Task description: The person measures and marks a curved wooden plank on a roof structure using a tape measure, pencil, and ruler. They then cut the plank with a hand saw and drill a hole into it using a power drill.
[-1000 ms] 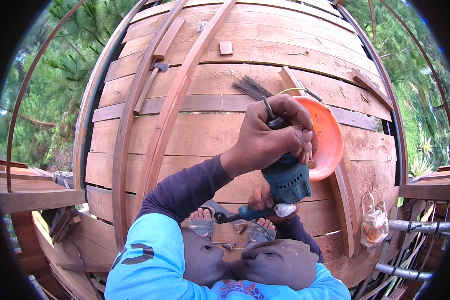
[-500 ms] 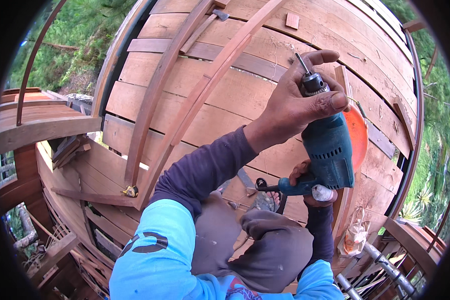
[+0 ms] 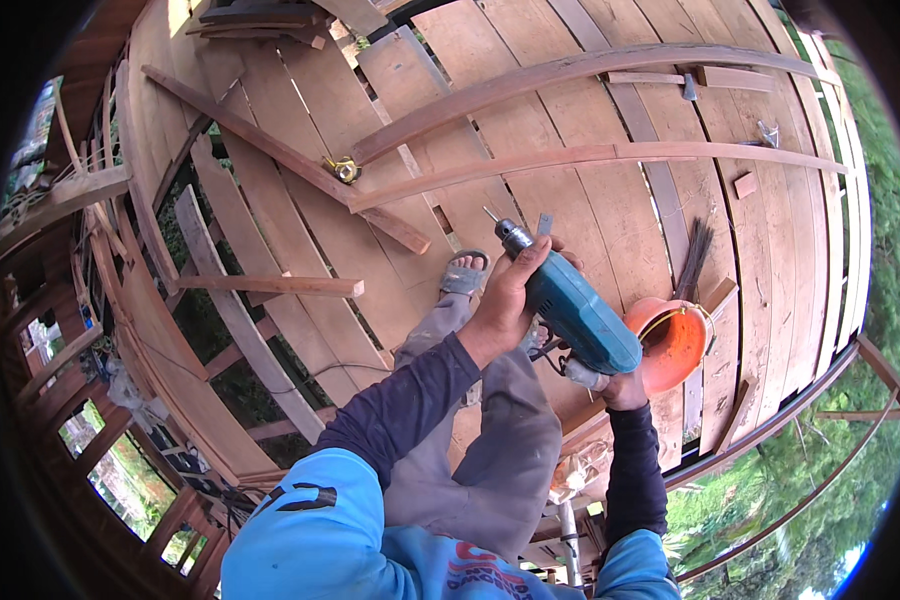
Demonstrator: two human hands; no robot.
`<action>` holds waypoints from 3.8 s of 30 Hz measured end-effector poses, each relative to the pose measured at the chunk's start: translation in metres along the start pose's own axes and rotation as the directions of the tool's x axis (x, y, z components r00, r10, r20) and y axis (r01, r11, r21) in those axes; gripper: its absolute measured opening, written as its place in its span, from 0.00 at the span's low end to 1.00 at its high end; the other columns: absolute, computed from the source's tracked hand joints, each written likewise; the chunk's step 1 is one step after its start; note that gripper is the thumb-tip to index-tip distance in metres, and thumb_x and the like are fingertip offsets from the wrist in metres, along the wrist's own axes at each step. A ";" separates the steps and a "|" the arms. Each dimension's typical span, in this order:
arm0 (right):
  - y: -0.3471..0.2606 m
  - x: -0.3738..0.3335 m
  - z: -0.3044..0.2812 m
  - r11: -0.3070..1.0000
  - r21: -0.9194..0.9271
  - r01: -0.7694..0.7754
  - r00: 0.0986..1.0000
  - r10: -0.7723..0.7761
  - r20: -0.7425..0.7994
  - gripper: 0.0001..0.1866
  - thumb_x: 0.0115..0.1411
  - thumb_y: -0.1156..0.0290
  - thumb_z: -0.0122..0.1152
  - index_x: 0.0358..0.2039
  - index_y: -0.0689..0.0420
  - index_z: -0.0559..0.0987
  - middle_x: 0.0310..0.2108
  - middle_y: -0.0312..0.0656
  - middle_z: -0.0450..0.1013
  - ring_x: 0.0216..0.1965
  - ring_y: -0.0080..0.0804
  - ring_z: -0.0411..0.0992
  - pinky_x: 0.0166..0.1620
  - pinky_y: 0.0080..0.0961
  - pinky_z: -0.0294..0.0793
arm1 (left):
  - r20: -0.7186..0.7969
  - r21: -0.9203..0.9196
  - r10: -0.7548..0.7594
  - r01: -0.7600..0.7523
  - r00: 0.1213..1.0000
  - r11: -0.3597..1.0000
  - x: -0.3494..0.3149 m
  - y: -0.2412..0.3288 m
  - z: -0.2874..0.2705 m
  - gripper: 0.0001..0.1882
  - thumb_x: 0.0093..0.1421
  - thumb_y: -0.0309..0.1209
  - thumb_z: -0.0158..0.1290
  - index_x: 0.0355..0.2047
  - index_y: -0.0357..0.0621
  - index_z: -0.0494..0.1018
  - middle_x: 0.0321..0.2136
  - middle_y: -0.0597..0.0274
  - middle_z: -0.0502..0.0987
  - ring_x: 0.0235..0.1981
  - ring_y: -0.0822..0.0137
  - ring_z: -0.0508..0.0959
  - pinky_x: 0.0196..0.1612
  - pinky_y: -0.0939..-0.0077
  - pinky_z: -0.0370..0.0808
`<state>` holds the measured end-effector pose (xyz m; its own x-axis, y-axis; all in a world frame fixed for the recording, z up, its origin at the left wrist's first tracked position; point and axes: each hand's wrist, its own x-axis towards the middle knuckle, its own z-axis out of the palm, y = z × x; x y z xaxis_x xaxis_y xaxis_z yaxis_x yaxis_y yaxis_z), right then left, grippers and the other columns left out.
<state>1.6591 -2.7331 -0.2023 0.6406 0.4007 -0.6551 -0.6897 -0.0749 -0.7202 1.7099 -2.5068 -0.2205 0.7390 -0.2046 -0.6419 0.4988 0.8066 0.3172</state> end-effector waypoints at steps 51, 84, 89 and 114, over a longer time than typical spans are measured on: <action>-0.022 0.343 0.261 0.701 -0.712 0.046 0.917 0.253 0.308 0.48 0.51 0.61 0.78 0.69 0.62 0.64 0.57 0.53 0.76 0.58 0.41 0.76 0.59 0.35 0.74 | -0.643 -0.525 0.017 -0.457 0.766 0.718 0.090 0.161 -0.333 0.19 0.66 0.44 0.58 0.47 0.45 0.68 0.32 0.48 0.81 0.33 0.53 0.84 0.36 0.59 0.83; 0.044 0.398 0.279 0.639 -0.769 0.029 0.921 0.282 0.269 0.41 0.53 0.66 0.77 0.65 0.61 0.68 0.49 0.50 0.80 0.51 0.37 0.80 0.56 0.30 0.76 | -0.638 -0.524 0.067 -0.497 0.767 0.691 0.128 0.140 -0.413 0.22 0.63 0.45 0.58 0.48 0.46 0.66 0.32 0.49 0.80 0.34 0.55 0.84 0.41 0.58 0.83; 0.041 0.400 0.283 0.657 -0.754 0.000 0.914 0.305 0.266 0.39 0.53 0.66 0.77 0.63 0.60 0.70 0.48 0.48 0.80 0.51 0.36 0.80 0.55 0.30 0.76 | -0.633 -0.534 0.042 -0.476 0.773 0.699 0.129 0.140 -0.415 0.22 0.64 0.45 0.58 0.48 0.44 0.66 0.32 0.48 0.80 0.33 0.54 0.84 0.41 0.58 0.83; 0.051 0.398 0.281 0.651 -0.758 -0.030 0.937 0.282 0.205 0.38 0.53 0.65 0.76 0.61 0.62 0.70 0.49 0.55 0.80 0.52 0.46 0.80 0.55 0.35 0.77 | -0.555 -0.622 -0.179 -0.262 0.812 0.738 0.132 0.158 -0.422 0.16 0.59 0.42 0.56 0.33 0.40 0.72 0.25 0.47 0.78 0.27 0.48 0.81 0.37 0.52 0.81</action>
<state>1.7834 -2.3206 -0.4355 0.3362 0.5417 -0.7704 -0.2127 -0.7532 -0.6224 1.6948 -2.1726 -0.5496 0.2599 -0.0025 -0.9656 -0.1074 0.9937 -0.0315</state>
